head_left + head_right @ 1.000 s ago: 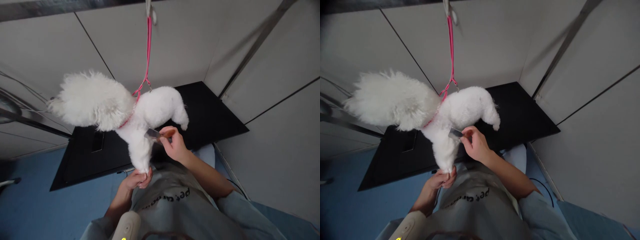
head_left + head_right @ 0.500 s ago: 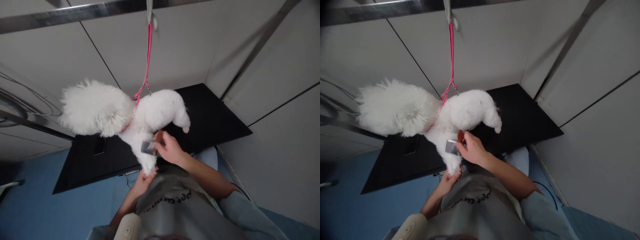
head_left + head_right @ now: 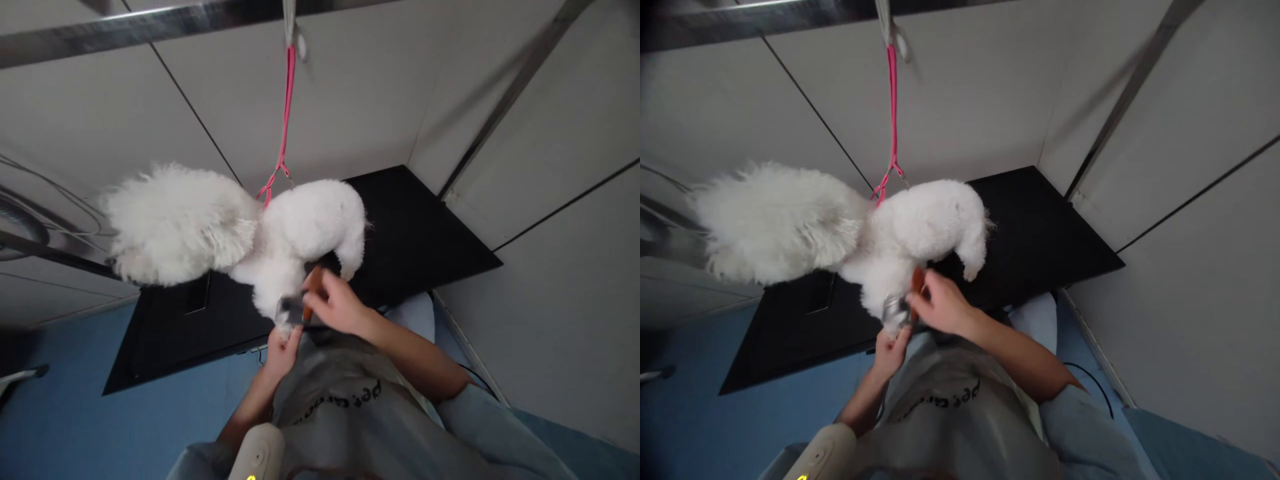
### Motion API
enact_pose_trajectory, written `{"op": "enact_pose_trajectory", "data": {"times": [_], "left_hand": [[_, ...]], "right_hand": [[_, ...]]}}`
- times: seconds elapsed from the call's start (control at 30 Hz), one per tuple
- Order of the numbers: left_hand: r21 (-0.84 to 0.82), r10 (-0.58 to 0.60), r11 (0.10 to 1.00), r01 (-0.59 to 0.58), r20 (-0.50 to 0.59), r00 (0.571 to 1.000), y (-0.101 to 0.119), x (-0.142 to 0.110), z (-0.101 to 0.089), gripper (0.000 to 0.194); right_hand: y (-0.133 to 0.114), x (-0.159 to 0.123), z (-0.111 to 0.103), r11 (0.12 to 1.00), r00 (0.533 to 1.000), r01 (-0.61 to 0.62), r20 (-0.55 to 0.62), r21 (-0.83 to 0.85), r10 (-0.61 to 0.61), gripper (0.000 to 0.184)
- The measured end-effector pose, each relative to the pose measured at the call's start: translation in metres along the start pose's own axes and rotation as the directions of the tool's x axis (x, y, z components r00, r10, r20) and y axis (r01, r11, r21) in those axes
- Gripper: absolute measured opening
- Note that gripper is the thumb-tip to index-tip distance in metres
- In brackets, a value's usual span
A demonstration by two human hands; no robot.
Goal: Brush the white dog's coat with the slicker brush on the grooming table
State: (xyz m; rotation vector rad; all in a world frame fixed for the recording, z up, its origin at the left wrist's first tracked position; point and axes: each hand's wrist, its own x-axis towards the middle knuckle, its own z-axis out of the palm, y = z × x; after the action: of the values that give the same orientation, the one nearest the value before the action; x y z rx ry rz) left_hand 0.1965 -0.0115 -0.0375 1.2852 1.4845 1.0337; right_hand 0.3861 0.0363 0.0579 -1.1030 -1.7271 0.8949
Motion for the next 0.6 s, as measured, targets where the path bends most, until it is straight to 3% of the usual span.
{"op": "enact_pose_trajectory", "data": {"times": [0.07, 0.1, 0.17, 0.2, 0.23, 0.33, 0.37, 0.5, 0.53, 0.6], "left_hand": [[0.029, 0.016, 0.999, -0.018, 0.065, 0.998, -0.006, -0.007, 0.009, 0.028], [0.037, 0.004, 0.999, -0.009, 0.146, 0.989, -0.011, -0.011, 0.014, 0.030], [0.037, -0.053, 0.998, 0.044, 0.304, 0.951, -0.021, -0.019, 0.025, 0.034], [0.034, -0.074, 0.997, 0.066, 0.321, 0.944, -0.024, -0.021, 0.028, 0.036], [0.029, -0.085, 0.996, 0.080, 0.312, 0.946, -0.026, -0.022, 0.030, 0.039], [0.018, -0.090, 0.996, 0.089, 0.224, 0.970, -0.023, -0.014, 0.026, 0.045], [0.016, -0.094, 0.996, 0.093, 0.201, 0.975, -0.021, -0.011, 0.023, 0.047], [0.015, -0.142, 0.990, 0.142, 0.220, 0.965, -0.015, -0.006, 0.013, 0.054], [0.016, -0.151, 0.988, 0.152, 0.229, 0.962, -0.014, -0.006, 0.013, 0.054], [0.010, -0.157, 0.987, 0.159, 0.233, 0.960, -0.010, -0.006, 0.014, 0.054]], "right_hand": [[0.004, 0.006, -0.003, 1.000, 0.979, -0.008, -0.205, 0.000, 0.008, 0.011], [0.006, 0.008, -0.005, 1.000, 0.982, 0.015, -0.189, 0.012, -0.013, 0.011], [0.010, 0.010, -0.007, 0.999, 0.999, 0.039, 0.035, 0.032, -0.041, 0.011], [0.012, 0.011, -0.007, 0.999, 0.990, 0.023, 0.139, 0.040, -0.028, 0.012], [0.014, 0.013, -0.008, 0.999, 0.986, -0.008, 0.165, 0.043, 0.001, 0.013], [0.020, 0.018, -0.010, 0.996, 0.990, -0.051, -0.124, 0.074, 0.060, 0.014], [0.022, 0.020, -0.010, 0.995, 0.986, -0.023, -0.160, 0.095, 0.038, 0.015], [0.030, 0.031, -0.008, 0.992, 0.994, 0.021, 0.108, 0.127, -0.035, 0.012], [0.034, 0.034, -0.007, 0.993, 0.995, -0.004, 0.102, 0.117, -0.008, 0.012], [0.044, 0.036, -0.008, 0.994, 0.993, -0.075, -0.080, 0.082, 0.081, 0.015]]}}
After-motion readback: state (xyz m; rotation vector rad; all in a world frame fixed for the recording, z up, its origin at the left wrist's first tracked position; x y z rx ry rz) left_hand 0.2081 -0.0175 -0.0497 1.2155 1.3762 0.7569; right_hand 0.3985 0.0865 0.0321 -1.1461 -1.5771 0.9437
